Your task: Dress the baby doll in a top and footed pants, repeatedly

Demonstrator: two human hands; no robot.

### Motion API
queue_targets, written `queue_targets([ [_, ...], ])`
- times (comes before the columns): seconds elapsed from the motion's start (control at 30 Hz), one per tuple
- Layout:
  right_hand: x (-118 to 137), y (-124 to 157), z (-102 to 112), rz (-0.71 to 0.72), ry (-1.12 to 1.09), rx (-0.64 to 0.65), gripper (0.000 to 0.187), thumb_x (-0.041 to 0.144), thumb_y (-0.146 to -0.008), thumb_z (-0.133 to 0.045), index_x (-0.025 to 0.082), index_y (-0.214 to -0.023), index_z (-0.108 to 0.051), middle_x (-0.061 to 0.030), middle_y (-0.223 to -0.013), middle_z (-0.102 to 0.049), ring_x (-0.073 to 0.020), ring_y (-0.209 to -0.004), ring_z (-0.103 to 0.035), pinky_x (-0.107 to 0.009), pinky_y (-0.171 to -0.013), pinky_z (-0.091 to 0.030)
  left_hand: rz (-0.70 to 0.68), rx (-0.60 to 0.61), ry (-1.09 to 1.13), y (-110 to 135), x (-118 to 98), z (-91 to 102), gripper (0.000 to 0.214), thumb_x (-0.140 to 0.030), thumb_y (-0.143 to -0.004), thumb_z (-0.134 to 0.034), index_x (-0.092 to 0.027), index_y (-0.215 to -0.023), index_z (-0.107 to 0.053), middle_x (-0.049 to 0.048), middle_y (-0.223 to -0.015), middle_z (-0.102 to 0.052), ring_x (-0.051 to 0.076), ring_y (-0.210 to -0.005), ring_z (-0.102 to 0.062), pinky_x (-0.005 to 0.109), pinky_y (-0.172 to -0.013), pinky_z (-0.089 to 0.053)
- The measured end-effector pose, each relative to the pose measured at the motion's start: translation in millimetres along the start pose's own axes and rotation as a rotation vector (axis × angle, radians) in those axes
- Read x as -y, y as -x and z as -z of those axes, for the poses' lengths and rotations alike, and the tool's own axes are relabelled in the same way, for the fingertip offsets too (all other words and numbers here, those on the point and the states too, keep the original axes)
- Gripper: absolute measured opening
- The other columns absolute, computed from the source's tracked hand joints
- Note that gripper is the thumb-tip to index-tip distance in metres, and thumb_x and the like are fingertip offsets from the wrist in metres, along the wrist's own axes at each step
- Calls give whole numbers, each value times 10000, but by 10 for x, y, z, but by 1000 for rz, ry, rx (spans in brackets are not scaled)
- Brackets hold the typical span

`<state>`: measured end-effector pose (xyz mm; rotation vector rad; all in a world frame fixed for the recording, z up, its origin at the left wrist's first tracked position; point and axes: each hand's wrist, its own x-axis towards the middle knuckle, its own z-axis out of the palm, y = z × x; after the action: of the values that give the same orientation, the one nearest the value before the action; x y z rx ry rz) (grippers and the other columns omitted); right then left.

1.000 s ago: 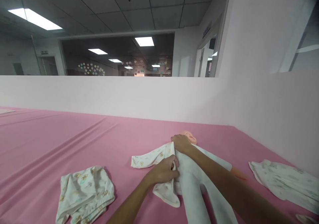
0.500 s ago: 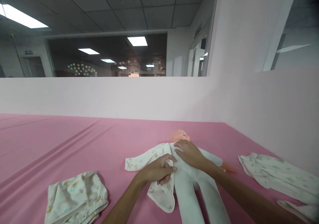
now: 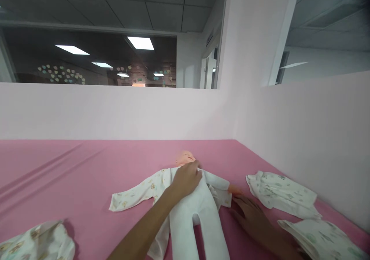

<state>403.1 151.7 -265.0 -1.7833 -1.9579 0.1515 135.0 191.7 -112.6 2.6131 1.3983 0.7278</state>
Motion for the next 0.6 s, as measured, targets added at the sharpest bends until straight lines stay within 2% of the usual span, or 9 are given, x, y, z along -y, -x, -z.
queue_targets([
  [0.07,99,-71,12,17,3,21,404,436,-871,-428,261,-1186,-610,-79,-1269,-598,-300,-1215,-493,-469,-1025,-358,-126,123,-215,-222,-154,-201,264,-207,-895,-330,-190,-1066,-531,66,-1057,-637,193,-932,-601,304,-767,-455],
  [0.13,189,-137,45,43,3,35,350,417,-890,-404,247,-1089,-635,-84,-1195,-626,-299,-1166,-513,-462,-985,-373,-188,207,-306,-413,-248,-408,281,-173,-855,-393,-166,-1093,-542,104,-1109,-624,233,-1011,-593,351,-850,-451],
  [0.2,250,-186,74,63,-2,32,326,399,-901,-384,225,-1021,-632,-88,-1152,-631,-294,-1122,-523,-450,-952,-377,-204,280,-338,-577,-275,-587,329,-188,-808,-492,-160,-1131,-550,122,-1146,-618,268,-1064,-582,386,-893,-447],
  [0.3,303,-226,74,17,-27,7,311,419,-909,-377,225,-954,-616,-80,-1107,-626,-283,-1050,-536,-433,-900,-382,-167,408,-387,-785,-244,-767,472,-278,-728,-643,-158,-1175,-550,136,-1133,-640,299,-1024,-615,417,-858,-483],
  [0.43,339,-256,-3,-96,-3,-45,325,420,-920,-355,207,-763,-544,-71,-922,-611,-262,-941,-541,-408,-834,-384,-100,497,-439,-957,-221,-871,560,-377,-654,-734,-163,-1146,-572,142,-1106,-666,311,-980,-642,443,-829,-502],
  [0.53,308,-309,-47,-82,60,-86,247,335,-898,-393,203,-730,-518,-68,-918,-607,-255,-968,-529,-380,-840,-369,-101,475,-451,-980,-230,-851,548,-448,-684,-702,-181,-1142,-565,132,-1125,-661,311,-1003,-635,435,-831,-498],
  [0.6,225,-384,-18,-86,85,-84,210,281,-869,-424,207,-689,-502,-56,-875,-618,-230,-922,-545,-342,-803,-370,-102,438,-456,-953,-224,-780,497,-435,-742,-635,-176,-1156,-543,137,-1128,-655,308,-1002,-634,424,-813,-499],
])
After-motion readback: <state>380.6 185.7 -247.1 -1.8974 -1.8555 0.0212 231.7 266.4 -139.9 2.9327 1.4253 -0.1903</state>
